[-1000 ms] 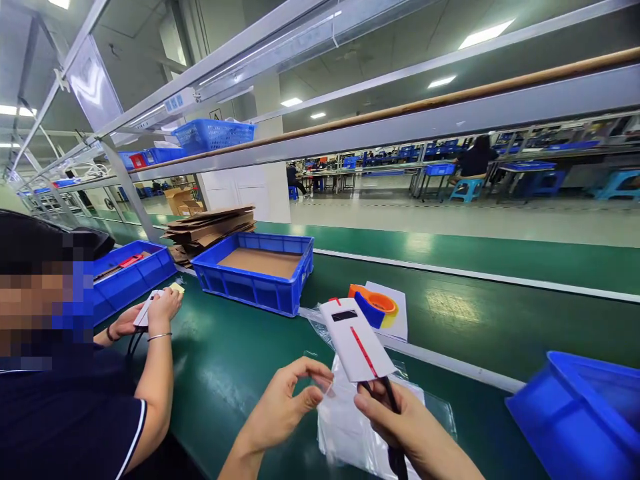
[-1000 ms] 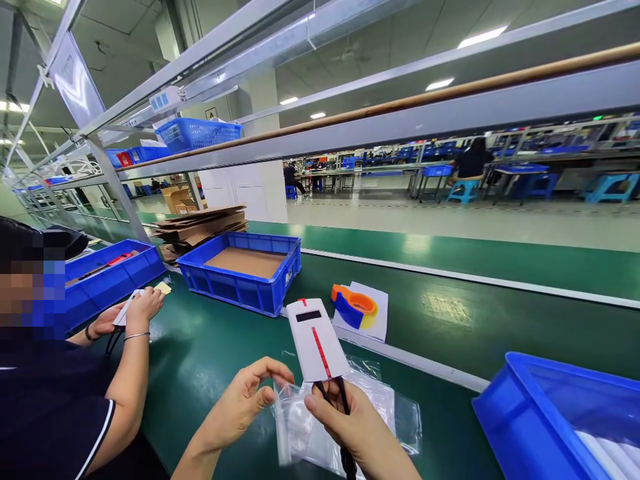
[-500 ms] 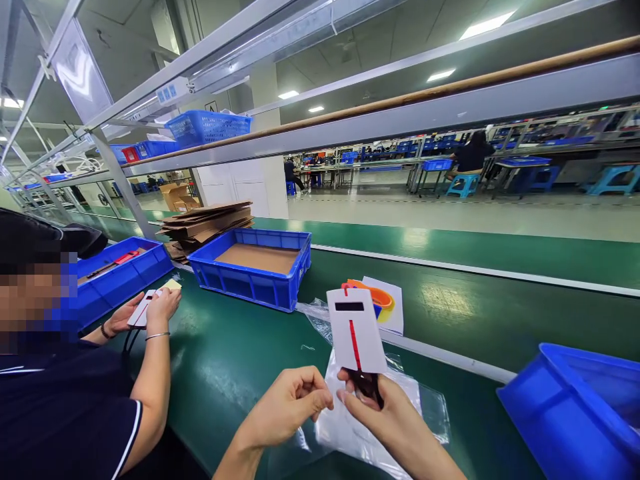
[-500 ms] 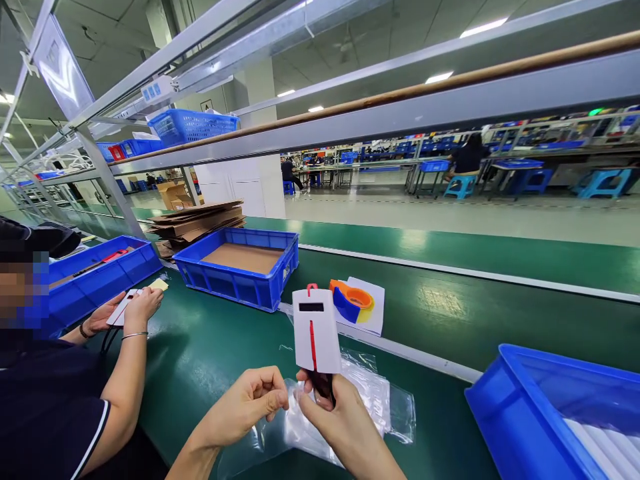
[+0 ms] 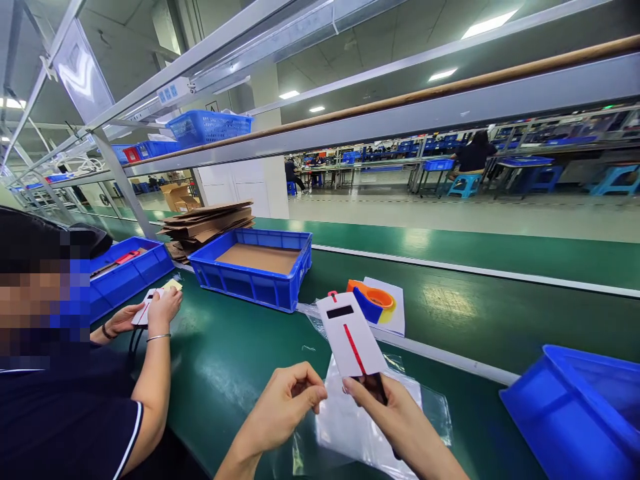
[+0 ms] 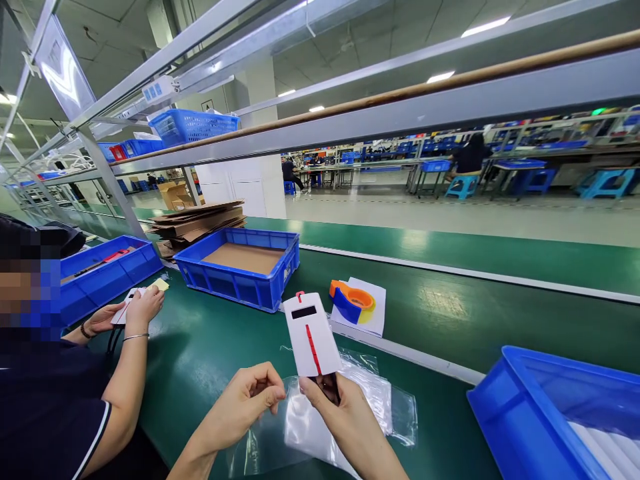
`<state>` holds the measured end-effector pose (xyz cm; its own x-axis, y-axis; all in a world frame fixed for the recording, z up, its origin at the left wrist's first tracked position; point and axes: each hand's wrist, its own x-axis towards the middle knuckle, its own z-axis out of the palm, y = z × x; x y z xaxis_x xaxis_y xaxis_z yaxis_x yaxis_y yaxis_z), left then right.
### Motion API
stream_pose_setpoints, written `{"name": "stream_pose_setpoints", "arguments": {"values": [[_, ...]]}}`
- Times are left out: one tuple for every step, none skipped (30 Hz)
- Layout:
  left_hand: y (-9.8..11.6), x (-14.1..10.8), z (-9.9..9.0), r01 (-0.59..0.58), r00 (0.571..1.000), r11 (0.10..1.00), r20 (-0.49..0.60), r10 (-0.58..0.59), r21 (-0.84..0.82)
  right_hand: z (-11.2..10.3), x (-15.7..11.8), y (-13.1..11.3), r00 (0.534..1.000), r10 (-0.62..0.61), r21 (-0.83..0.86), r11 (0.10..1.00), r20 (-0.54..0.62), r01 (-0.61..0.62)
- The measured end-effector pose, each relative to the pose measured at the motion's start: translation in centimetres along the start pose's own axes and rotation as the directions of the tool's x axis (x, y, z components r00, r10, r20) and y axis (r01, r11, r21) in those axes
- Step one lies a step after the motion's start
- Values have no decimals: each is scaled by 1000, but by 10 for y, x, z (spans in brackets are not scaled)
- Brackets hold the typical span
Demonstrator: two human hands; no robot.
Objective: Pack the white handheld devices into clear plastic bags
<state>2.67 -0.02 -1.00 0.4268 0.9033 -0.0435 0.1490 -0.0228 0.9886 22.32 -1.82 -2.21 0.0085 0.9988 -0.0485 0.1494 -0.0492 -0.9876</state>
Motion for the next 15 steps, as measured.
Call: {"name": "stream_pose_setpoints", "arguments": {"values": [[-1,0,0,-10,1000,1000,-2,10,6,0,-1,-2,1000,2,6,1000,-20,-2],[-3,0,0,-18,1000,1000,-3,18,8,1,-2,-3,1000,2,18,1000,-24,-2],[-4,0,0,-22,1000,1000,-3,22,7,2,-2,-3,1000,1,35,999,-22,0],[-4,0,0,-22,1000,1000,-1,22,4,3,-2,-3,1000,0,54,999,-15,1],[-4,-1,1,-20,1000,1000,4,20,0,4,-2,-2,1000,-3,72,997,-3,3],[-4,-1,2,-16,1000,1000,13,16,-5,5,-1,0,1000,-10,84,996,12,9],[-4,-1,4,-8,1000,1000,29,8,-5,5,-1,2,999,-17,89,996,29,15],[-4,-1,5,1,999,1000,47,-1,1,5,0,4,999,-24,88,996,44,20],[-4,-1,6,6,998,1000,62,-6,10,4,1,6,998,-32,81,996,55,27],[-5,-1,7,8,998,1000,68,-10,23,4,2,7,997,-38,76,997,61,33],[-6,-1,7,8,998,999,63,-10,34,3,2,8,998,-38,73,997,59,34],[-8,-1,7,6,999,999,51,-8,39,2,2,8,998,-35,71,997,52,31],[-10,-1,6,0,999,999,35,-1,37,1,3,8,999,-31,69,997,43,28],[-11,-1,6,-8,1000,999,19,7,32,0,2,7,999,-25,64,998,33,23],[-13,-1,6,-16,1000,999,7,16,28,0,2,6,1000,-17,53,998,23,16]]}}
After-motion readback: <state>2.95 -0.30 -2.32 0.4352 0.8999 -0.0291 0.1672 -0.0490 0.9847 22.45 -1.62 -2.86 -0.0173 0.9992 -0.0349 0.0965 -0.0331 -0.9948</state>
